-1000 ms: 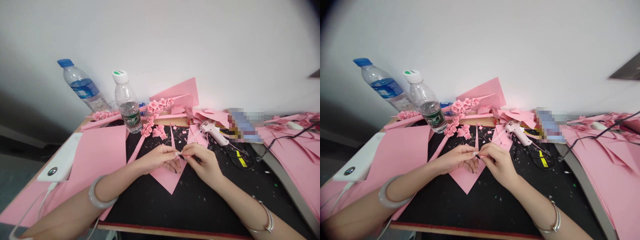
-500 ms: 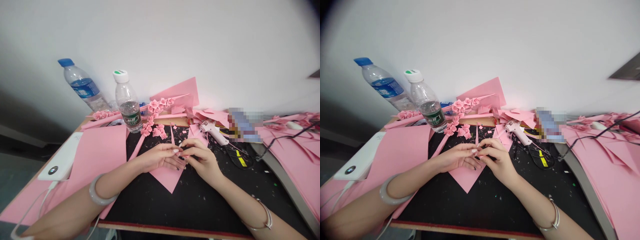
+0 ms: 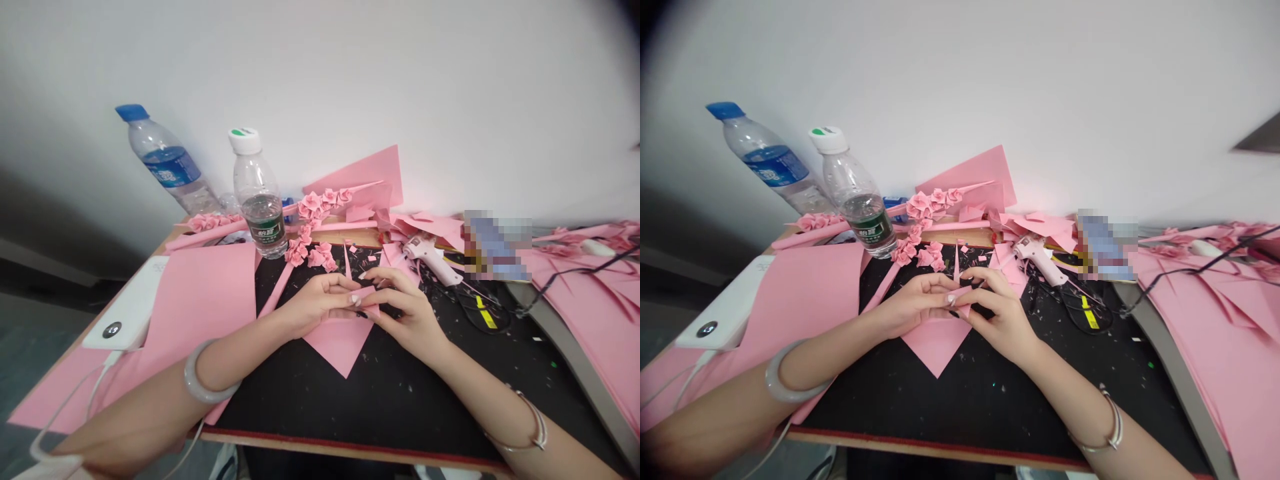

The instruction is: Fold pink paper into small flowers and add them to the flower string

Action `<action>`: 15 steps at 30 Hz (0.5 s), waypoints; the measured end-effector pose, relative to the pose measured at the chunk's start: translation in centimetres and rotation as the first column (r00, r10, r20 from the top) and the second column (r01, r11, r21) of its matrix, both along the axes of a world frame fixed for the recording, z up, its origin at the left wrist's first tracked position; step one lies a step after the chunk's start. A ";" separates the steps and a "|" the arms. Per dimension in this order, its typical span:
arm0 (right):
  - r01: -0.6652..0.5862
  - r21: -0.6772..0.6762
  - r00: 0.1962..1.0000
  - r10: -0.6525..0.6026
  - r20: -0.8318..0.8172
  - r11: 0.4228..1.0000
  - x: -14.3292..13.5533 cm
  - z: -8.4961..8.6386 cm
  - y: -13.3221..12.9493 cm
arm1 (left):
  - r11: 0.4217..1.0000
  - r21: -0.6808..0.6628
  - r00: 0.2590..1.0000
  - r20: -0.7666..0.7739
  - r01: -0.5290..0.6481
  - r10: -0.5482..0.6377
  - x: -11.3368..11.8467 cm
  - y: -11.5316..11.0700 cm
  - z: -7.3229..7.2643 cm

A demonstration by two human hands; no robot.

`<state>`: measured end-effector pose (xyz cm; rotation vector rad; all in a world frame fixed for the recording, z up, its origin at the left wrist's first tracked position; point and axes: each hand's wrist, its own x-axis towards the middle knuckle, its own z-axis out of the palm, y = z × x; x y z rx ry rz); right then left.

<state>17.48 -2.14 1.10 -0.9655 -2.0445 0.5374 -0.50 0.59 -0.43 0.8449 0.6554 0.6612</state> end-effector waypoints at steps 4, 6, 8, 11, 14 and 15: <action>0.027 0.016 1.000 -0.027 0.014 1.000 0.2 -0.1 0.1 | 0.996 0.047 0.997 0.020 -0.078 0.077 0.1 0.2 -0.2; 0.037 0.025 0.998 -0.038 0.047 0.999 0.4 -0.1 0.2 | 0.995 0.041 0.996 0.018 -0.091 0.090 0.1 0.3 -0.2; 0.035 0.042 0.996 -0.038 0.077 0.998 0.6 -0.1 0.4 | 0.995 0.025 0.995 0.022 -0.098 0.097 0.0 0.3 -0.1; 0.008 0.052 0.995 -0.013 0.100 0.999 0.8 0.0 0.5 | 0.998 -0.011 0.997 0.048 -0.065 0.066 -0.1 0.3 0.2; -0.033 0.035 0.994 0.029 0.102 0.999 0.8 0.1 0.5 | 0.999 -0.047 0.999 0.047 0.015 -0.013 -0.2 0.2 0.3; -0.040 0.022 0.995 0.038 0.094 0.999 0.7 0.1 0.5 | 0.998 -0.051 0.999 0.042 0.031 -0.029 -0.2 0.1 0.3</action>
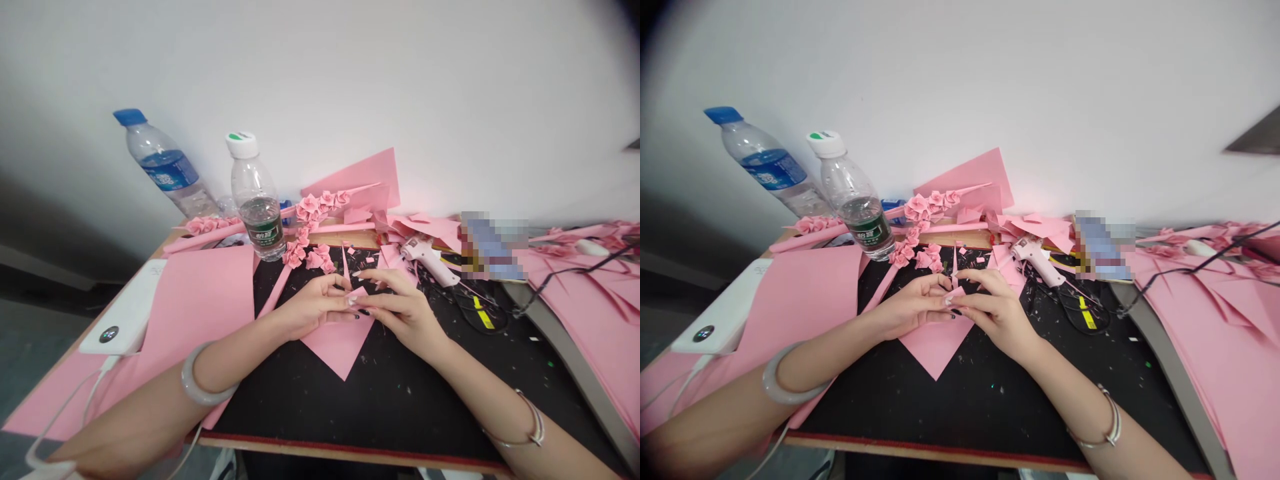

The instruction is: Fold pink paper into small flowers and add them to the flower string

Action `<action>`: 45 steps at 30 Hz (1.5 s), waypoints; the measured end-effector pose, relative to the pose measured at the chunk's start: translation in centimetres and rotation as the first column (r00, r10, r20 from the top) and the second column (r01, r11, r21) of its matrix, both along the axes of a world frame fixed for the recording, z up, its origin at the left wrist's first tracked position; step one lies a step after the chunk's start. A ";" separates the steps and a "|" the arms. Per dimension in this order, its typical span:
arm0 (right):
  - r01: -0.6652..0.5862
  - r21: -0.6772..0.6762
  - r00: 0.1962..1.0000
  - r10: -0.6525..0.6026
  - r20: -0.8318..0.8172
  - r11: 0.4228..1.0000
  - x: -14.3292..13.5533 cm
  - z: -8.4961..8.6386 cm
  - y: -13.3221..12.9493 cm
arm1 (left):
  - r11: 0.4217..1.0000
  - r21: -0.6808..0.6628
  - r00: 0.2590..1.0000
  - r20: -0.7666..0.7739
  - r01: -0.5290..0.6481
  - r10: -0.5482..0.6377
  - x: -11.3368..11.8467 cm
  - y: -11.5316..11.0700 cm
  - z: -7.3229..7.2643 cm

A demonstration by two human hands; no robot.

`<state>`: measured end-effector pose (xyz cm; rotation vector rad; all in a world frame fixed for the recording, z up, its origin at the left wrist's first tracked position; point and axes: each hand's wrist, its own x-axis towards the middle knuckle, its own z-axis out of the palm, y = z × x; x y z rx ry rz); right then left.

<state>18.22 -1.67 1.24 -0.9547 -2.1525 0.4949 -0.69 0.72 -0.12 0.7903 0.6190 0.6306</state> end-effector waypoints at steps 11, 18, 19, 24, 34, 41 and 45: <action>0.028 -0.258 0.977 -0.081 -0.195 0.966 -0.5 -0.1 -0.1 | 0.991 0.130 0.995 -0.101 -0.012 0.026 0.2 -0.2 -0.1; 0.030 -0.354 0.963 -0.122 -0.240 0.935 -0.8 -0.6 0.0 | 0.976 0.216 0.990 -0.136 0.010 0.020 0.3 -0.3 -0.3; 0.030 -0.366 0.961 -0.127 -0.245 0.930 -0.9 -0.7 0.0 | 0.973 0.232 0.991 -0.136 0.012 0.020 0.3 -0.3 -0.4; 0.023 -0.429 0.952 -0.151 -0.266 0.903 -1.1 -0.8 -0.1 | 0.957 0.290 0.990 -0.139 0.016 0.025 0.4 -0.4 -0.6; -0.010 -0.524 0.927 -0.188 -0.324 0.852 -1.1 -1.0 -0.1 | 0.960 0.277 0.985 -0.173 0.030 0.020 0.3 -0.3 -0.5; -0.023 -0.540 0.920 -0.194 -0.341 0.841 -1.2 -0.7 -0.2 | 0.969 0.244 0.989 -0.148 0.038 -0.002 0.2 -0.2 -0.4; -0.045 -0.573 0.920 -0.189 -0.343 0.818 -1.2 -0.7 -0.3 | 0.963 0.264 0.983 -0.185 0.047 0.003 0.2 -0.2 -0.5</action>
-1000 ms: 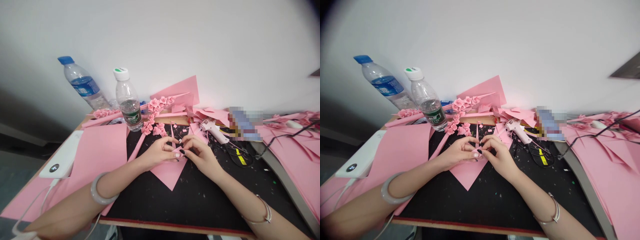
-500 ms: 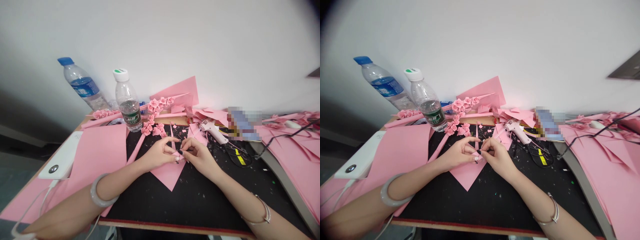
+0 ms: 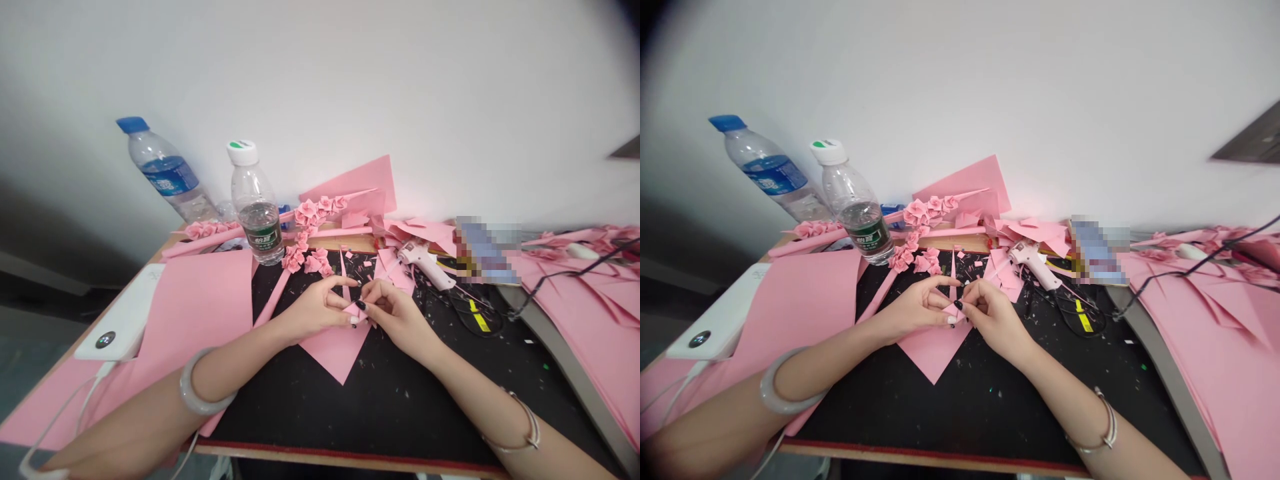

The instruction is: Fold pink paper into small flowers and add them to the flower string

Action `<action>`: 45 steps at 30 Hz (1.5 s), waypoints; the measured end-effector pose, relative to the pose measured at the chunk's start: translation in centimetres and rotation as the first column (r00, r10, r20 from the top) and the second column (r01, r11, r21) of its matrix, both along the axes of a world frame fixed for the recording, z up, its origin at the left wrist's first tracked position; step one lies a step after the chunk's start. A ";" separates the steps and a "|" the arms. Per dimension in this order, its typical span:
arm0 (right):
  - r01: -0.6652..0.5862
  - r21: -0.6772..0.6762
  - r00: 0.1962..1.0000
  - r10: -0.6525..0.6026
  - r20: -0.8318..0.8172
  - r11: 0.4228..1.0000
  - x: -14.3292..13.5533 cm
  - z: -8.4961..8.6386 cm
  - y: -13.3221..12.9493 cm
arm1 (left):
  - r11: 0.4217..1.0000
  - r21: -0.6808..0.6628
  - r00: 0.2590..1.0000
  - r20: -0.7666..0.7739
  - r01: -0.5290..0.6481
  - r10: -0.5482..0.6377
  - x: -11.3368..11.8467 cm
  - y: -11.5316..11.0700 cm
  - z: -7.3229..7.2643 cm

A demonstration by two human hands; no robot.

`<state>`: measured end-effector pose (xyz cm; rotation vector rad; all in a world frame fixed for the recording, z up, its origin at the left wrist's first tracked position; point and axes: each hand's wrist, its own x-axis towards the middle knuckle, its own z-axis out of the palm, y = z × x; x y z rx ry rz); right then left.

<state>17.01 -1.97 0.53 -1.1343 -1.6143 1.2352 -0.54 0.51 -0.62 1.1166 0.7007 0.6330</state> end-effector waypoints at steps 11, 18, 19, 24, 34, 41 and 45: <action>0.032 -0.071 0.999 -0.030 0.027 0.997 0.1 -0.5 0.0 | 0.999 0.043 0.998 -0.064 -0.003 0.005 0.1 -0.1 -0.2; 0.052 -0.057 0.999 -0.053 -0.011 0.997 0.4 -0.3 0.2 | 1.000 0.012 0.998 -0.054 -0.022 0.023 0.1 0.0 -0.1; 0.044 -0.047 0.999 -0.046 -0.028 0.998 0.6 -0.2 0.3 | 1.000 -0.017 0.999 -0.030 -0.026 0.025 0.0 0.0 -0.1; -0.089 0.105 0.996 0.090 0.002 0.990 1.2 0.9 0.2 | 0.978 -0.179 0.988 0.087 -0.107 0.124 -0.1 0.3 0.4; -0.062 0.153 0.998 0.058 0.036 0.986 0.8 0.4 0.4 | 0.986 -0.156 0.995 0.074 -0.057 0.069 -0.1 0.1 0.5; 0.005 0.101 0.997 -0.013 0.076 0.995 0.3 0.0 0.4 | 1.000 0.008 1.000 -0.008 0.001 -0.001 0.2 -0.3 0.1; 0.031 0.083 0.995 -0.038 0.095 0.996 0.2 -0.4 0.2 | 0.999 0.043 0.999 -0.048 0.006 -0.004 0.2 -0.2 -0.1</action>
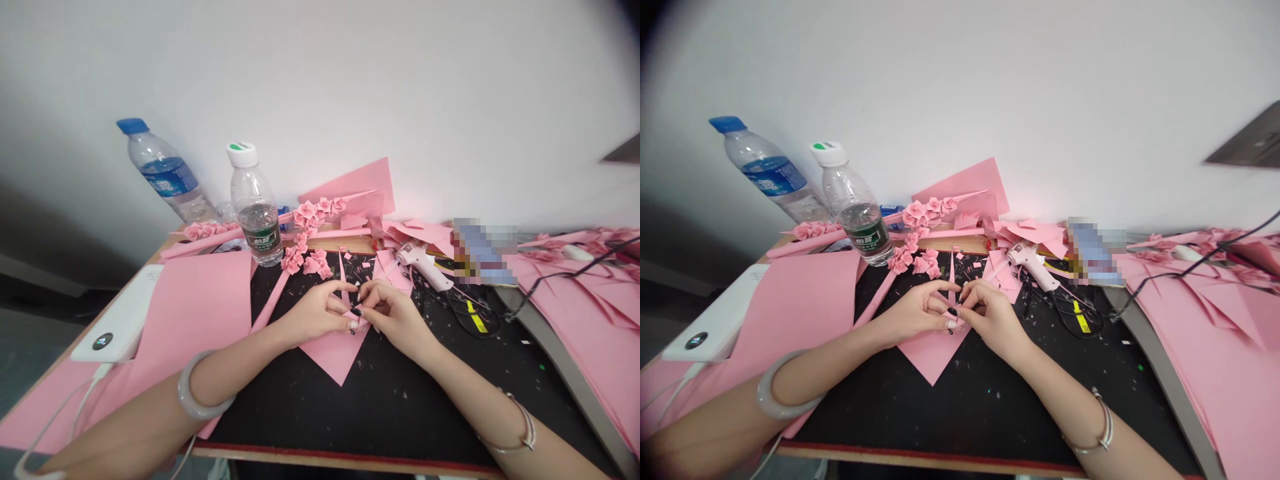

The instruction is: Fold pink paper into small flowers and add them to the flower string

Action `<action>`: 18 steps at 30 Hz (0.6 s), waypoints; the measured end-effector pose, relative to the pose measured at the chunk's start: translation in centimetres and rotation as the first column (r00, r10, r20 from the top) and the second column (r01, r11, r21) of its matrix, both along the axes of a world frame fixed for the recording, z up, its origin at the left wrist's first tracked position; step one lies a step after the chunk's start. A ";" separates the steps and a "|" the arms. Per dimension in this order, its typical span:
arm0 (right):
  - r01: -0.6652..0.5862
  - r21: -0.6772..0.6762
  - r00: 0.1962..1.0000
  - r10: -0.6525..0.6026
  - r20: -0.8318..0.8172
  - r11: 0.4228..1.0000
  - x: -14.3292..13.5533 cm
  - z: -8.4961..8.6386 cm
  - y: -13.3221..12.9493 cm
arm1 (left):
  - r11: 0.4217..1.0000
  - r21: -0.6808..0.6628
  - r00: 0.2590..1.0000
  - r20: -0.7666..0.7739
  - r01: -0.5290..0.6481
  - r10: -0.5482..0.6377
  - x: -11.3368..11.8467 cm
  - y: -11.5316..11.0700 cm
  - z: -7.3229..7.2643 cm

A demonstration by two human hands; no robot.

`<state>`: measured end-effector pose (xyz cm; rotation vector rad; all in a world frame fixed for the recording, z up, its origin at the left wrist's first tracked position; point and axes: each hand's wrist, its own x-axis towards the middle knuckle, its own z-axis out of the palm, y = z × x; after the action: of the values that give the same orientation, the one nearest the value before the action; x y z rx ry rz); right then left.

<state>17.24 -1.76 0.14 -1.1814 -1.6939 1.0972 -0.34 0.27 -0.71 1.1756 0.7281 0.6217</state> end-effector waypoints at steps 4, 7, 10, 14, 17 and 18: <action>0.032 -0.045 0.999 -0.030 0.037 0.998 0.0 -0.3 -0.1 | 1.000 0.025 0.998 -0.060 0.005 -0.003 0.0 0.0 0.0; 0.059 -0.078 0.997 -0.054 0.053 0.995 0.0 -0.3 -0.1 | 1.000 0.030 0.998 -0.069 0.005 -0.003 0.0 0.0 0.1; 0.073 -0.105 0.997 -0.069 0.041 0.992 -0.1 -0.3 -0.1 | 1.000 0.023 0.998 -0.055 0.017 -0.015 0.0 -0.1 0.2; 0.078 -0.144 0.997 -0.074 0.031 0.986 -0.2 -0.3 -0.2 | 0.999 0.018 0.999 -0.044 0.032 -0.032 0.0 -0.1 0.4; 0.077 -0.143 0.997 -0.075 0.022 0.987 -0.1 -0.3 -0.3 | 0.999 -0.018 0.999 0.003 0.039 -0.039 0.0 -0.2 0.6; 0.079 -0.139 0.997 -0.077 0.021 0.987 -0.1 -0.2 -0.3 | 0.998 -0.038 0.999 0.026 0.043 -0.042 0.0 -0.2 0.6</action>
<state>17.14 -2.07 -0.07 -1.3358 -1.5901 1.1759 -0.30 0.09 -0.07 1.1434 0.6895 0.5838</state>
